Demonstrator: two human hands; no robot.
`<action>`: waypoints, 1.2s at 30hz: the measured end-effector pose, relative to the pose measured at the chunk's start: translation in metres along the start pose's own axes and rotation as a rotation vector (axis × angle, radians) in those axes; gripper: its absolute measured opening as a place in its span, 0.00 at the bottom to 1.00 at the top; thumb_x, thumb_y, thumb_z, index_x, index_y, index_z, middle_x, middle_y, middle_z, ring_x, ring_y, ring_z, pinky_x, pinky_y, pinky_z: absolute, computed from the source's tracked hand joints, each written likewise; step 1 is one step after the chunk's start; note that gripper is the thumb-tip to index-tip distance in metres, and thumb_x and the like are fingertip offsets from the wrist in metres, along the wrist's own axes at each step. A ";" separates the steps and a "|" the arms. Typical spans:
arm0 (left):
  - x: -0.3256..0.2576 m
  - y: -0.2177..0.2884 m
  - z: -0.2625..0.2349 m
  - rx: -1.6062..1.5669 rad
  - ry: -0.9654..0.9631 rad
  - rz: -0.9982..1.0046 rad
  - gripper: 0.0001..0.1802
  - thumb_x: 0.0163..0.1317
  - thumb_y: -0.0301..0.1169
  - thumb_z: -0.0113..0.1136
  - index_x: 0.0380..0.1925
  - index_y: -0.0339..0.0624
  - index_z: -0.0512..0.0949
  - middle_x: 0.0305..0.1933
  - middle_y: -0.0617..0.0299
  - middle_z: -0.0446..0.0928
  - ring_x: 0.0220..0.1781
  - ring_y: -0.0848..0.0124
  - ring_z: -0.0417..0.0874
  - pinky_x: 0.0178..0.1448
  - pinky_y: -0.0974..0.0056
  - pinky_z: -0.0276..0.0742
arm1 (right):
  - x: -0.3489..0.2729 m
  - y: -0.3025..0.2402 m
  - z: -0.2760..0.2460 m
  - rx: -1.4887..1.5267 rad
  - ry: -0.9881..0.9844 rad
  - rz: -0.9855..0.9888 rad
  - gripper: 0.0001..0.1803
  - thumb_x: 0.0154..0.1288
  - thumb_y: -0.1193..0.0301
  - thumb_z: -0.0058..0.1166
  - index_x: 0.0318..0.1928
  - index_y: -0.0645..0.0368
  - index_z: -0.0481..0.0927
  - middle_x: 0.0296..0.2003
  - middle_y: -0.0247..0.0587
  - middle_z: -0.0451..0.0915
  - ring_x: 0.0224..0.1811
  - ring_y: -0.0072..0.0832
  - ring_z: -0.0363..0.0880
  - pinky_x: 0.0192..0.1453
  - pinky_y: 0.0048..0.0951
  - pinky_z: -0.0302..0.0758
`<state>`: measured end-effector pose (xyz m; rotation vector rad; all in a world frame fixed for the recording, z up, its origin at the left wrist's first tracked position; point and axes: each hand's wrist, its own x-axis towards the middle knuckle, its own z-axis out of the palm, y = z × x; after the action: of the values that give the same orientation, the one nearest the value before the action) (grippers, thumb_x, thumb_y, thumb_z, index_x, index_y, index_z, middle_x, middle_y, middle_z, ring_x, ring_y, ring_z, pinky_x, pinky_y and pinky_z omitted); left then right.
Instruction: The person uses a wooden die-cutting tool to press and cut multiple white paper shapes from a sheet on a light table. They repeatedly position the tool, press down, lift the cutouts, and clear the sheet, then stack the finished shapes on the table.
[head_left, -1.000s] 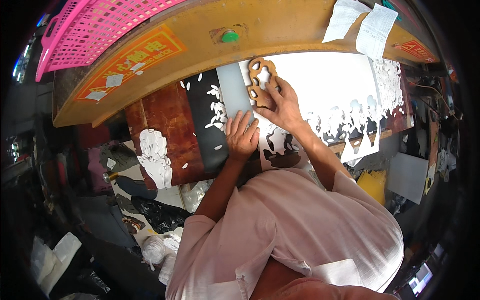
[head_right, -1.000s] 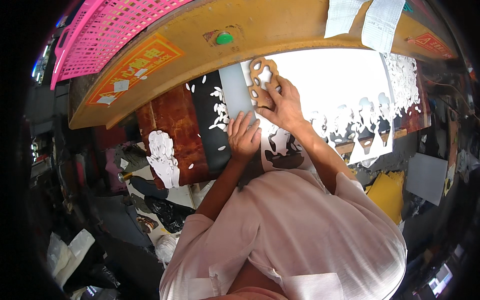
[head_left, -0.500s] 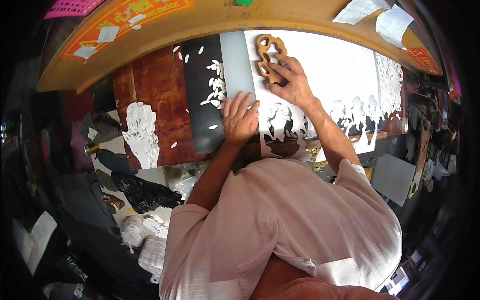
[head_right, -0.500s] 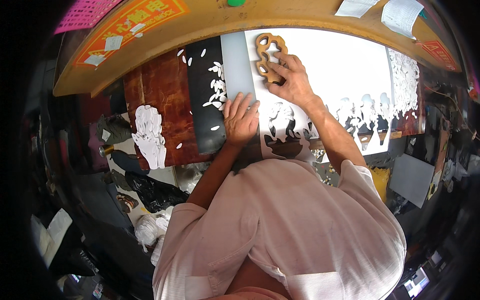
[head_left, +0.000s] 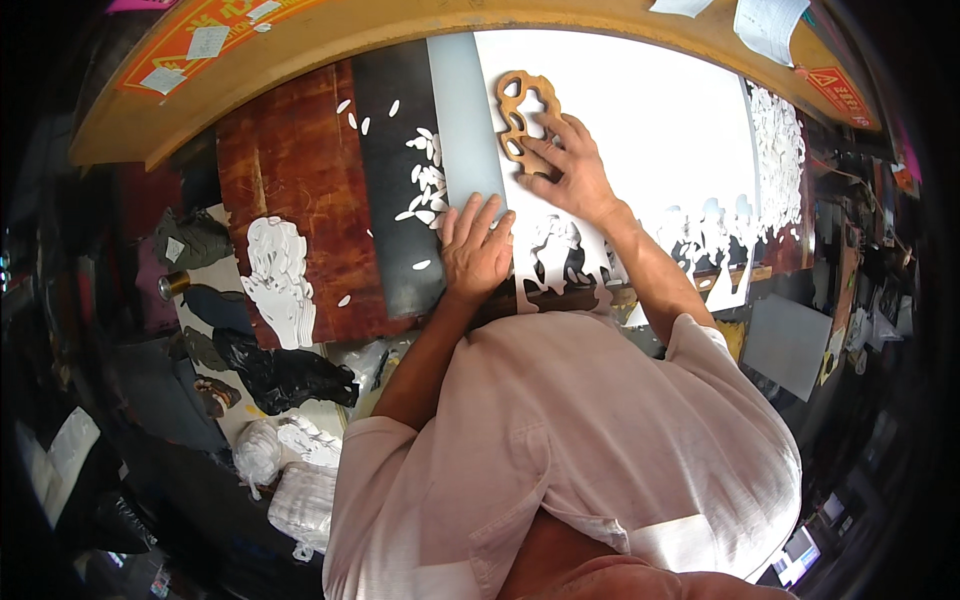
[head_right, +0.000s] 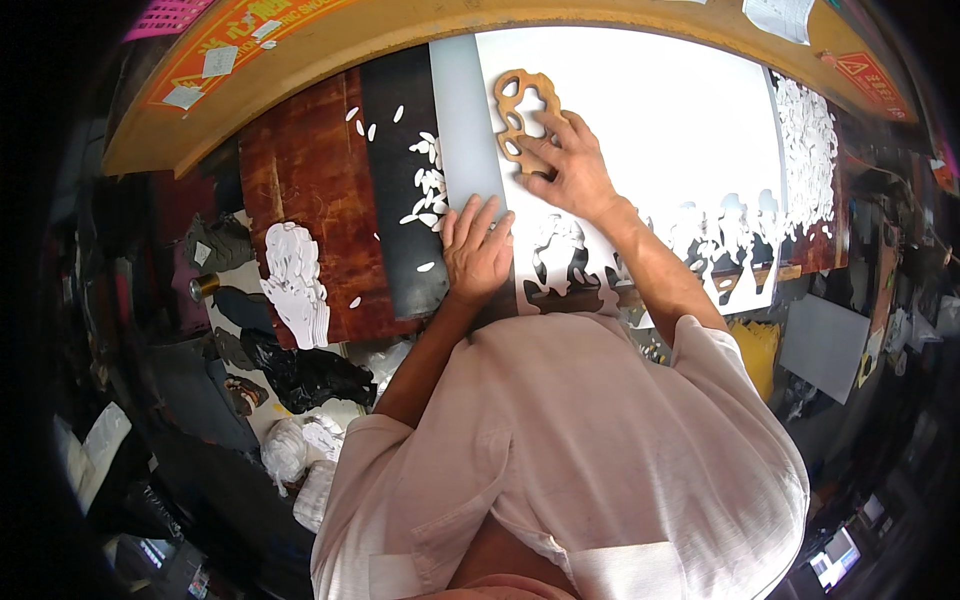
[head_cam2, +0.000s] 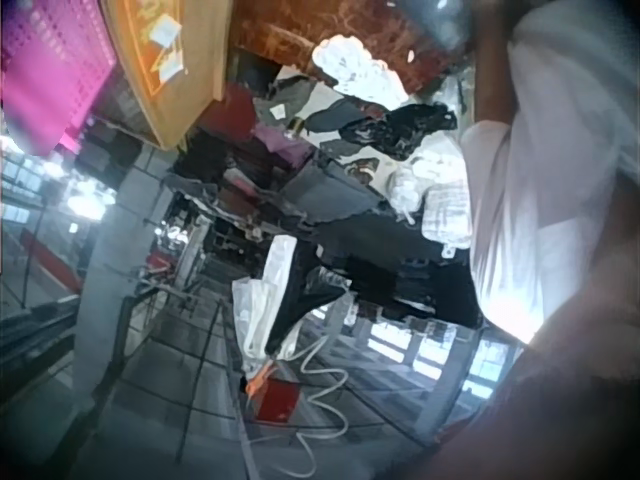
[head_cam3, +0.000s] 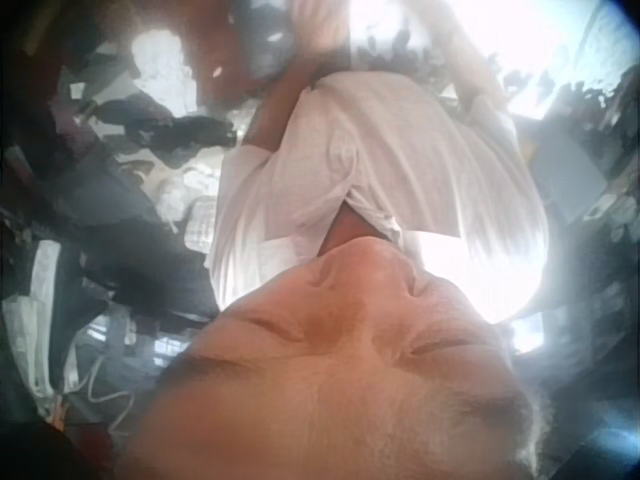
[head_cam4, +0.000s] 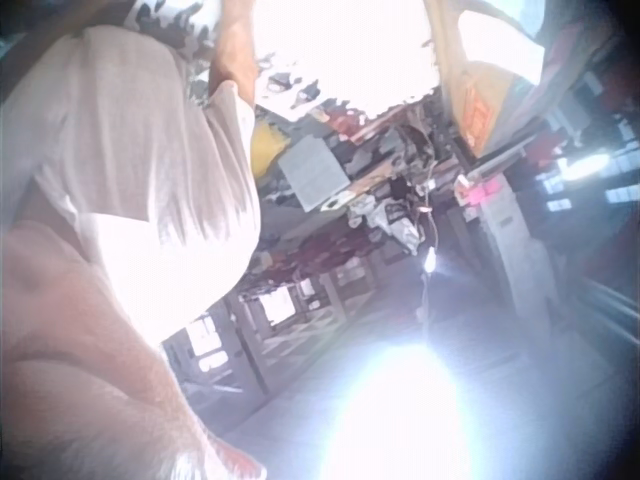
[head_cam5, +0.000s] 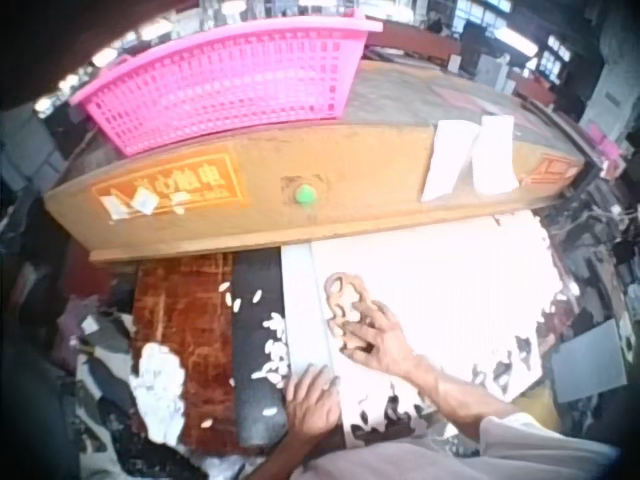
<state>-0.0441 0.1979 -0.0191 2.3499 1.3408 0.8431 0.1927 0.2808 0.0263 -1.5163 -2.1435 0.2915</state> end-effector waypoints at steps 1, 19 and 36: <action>0.002 -0.001 -0.001 -0.017 -0.005 -0.003 0.18 0.64 0.36 0.68 0.55 0.52 0.88 0.70 0.58 0.81 0.77 0.52 0.75 0.81 0.39 0.60 | -0.002 0.008 -0.005 0.163 0.022 0.037 0.25 0.61 0.61 0.75 0.59 0.54 0.90 0.71 0.47 0.75 0.68 0.50 0.75 0.70 0.50 0.78; -0.086 0.007 -0.066 0.039 -0.092 -0.218 0.08 0.68 0.36 0.67 0.32 0.46 0.86 0.30 0.62 0.79 0.34 0.56 0.82 0.38 0.50 0.78 | 0.003 -0.001 -0.056 0.548 0.169 0.598 0.16 0.78 0.64 0.59 0.53 0.63 0.89 0.49 0.41 0.88 0.52 0.30 0.85 0.59 0.32 0.81; -0.088 0.005 -0.054 0.004 -0.024 -0.161 0.08 0.66 0.33 0.69 0.28 0.50 0.81 0.27 0.62 0.74 0.29 0.59 0.79 0.31 0.52 0.74 | 0.069 0.038 -0.087 0.613 -0.082 0.649 0.18 0.83 0.61 0.57 0.48 0.65 0.89 0.41 0.37 0.89 0.44 0.23 0.85 0.58 0.30 0.82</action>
<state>-0.1081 0.1187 -0.0042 2.2119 1.4993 0.7630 0.2501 0.3489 0.1025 -1.7593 -1.3445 1.1252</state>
